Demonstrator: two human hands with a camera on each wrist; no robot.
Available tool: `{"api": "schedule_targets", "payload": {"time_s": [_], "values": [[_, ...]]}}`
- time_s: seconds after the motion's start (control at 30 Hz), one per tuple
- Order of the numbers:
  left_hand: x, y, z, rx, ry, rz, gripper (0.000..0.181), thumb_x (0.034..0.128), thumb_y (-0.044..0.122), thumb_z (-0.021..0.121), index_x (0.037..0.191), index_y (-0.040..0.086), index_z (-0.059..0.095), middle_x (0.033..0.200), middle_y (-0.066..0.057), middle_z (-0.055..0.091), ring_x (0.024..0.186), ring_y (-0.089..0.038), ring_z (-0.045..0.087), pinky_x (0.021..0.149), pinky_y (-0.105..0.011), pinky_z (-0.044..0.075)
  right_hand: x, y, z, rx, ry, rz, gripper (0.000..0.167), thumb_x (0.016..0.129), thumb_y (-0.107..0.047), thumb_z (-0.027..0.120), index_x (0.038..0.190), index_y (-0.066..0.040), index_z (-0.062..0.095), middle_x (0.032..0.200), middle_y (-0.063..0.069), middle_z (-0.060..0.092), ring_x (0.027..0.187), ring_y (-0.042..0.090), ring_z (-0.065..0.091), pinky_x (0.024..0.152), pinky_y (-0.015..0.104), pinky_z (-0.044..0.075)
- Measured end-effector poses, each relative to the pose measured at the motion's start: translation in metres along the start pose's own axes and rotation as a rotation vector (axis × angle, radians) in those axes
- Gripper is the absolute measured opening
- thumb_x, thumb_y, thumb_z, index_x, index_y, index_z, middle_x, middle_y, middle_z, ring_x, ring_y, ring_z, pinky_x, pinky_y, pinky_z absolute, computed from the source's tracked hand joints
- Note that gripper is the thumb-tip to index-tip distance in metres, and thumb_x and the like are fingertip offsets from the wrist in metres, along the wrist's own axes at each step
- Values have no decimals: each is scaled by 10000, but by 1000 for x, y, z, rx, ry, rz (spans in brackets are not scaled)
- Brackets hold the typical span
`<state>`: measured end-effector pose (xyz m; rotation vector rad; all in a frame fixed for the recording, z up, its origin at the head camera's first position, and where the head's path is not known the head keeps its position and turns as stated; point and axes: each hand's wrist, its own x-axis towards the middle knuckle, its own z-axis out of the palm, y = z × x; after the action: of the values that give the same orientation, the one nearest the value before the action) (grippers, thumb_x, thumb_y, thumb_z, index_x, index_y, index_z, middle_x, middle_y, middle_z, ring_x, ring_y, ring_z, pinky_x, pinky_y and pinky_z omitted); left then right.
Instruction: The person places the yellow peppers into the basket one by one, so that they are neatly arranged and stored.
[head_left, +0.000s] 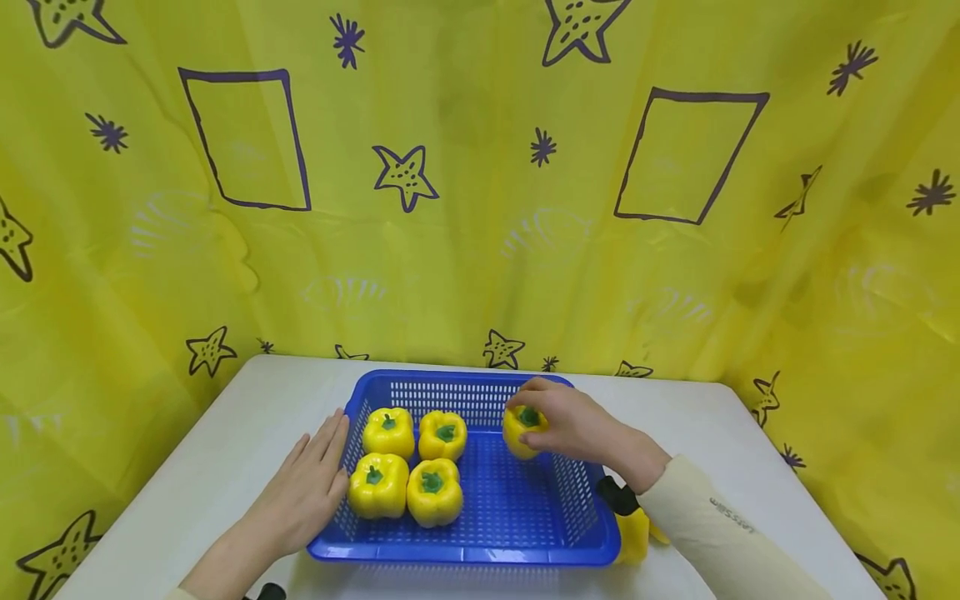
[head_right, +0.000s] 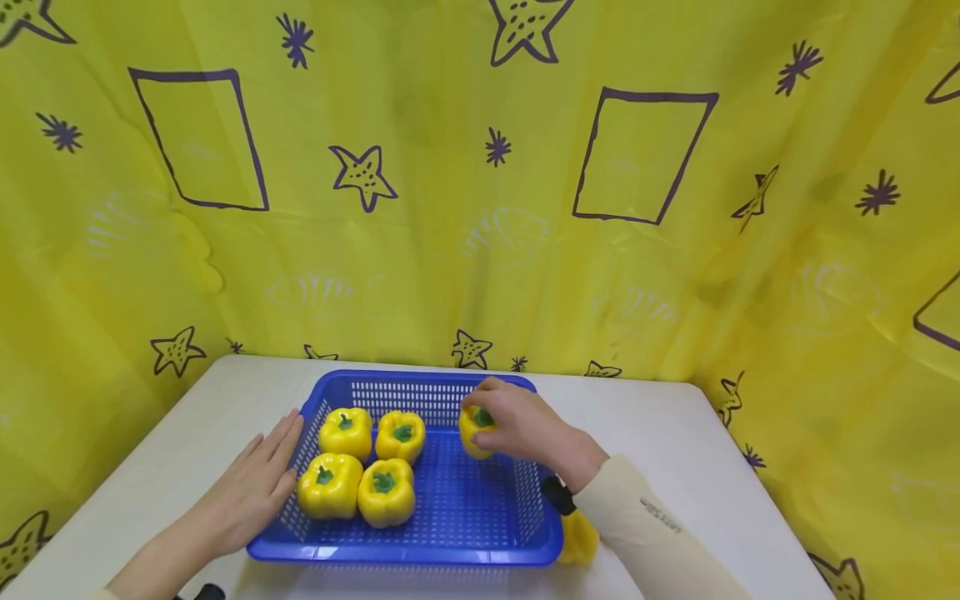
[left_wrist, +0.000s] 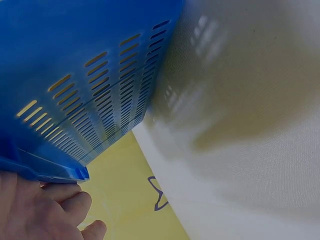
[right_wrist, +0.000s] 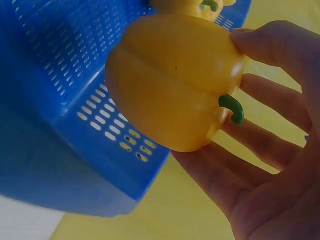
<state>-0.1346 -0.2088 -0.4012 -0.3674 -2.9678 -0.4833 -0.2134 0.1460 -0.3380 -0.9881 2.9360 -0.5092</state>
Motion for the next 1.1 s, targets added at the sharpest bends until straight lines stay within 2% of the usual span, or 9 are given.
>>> {"api": "schedule_targets", "payload": {"time_s": [0.43,0.67,0.93,1.1], "values": [[-1,0,0,6,1,2,622,1013,220,413,1550,-35,226,1639,-215,187,1504,-406,223,1201,-627,178,17,-6,14,31,-55,0,361,859,-203,734,1213,-144,698,1184,18,623,969,149,593,845,312,560],[0,1,0,6,-6,-4,622,1013,211,409,1553,-31,215,1646,-201,173,1512,-394,209,1210,-619,167,26,-8,23,45,-80,-26,374,838,-185,748,1205,-131,699,1166,27,620,957,164,581,834,338,544],[1,1,1,9,2,2,620,1014,210,408,1552,-31,218,1645,-197,178,1513,-388,215,1212,-615,166,35,-12,33,29,-104,-20,392,818,-170,769,1202,-131,697,1191,51,625,982,176,594,848,370,553],[0,0,0,14,-5,-2,624,1015,220,410,1555,-25,215,1645,-197,179,1512,-391,214,1209,-616,176,40,-13,39,49,-151,7,444,829,-163,764,1258,-119,658,1236,74,613,1007,190,592,885,398,548]]}}
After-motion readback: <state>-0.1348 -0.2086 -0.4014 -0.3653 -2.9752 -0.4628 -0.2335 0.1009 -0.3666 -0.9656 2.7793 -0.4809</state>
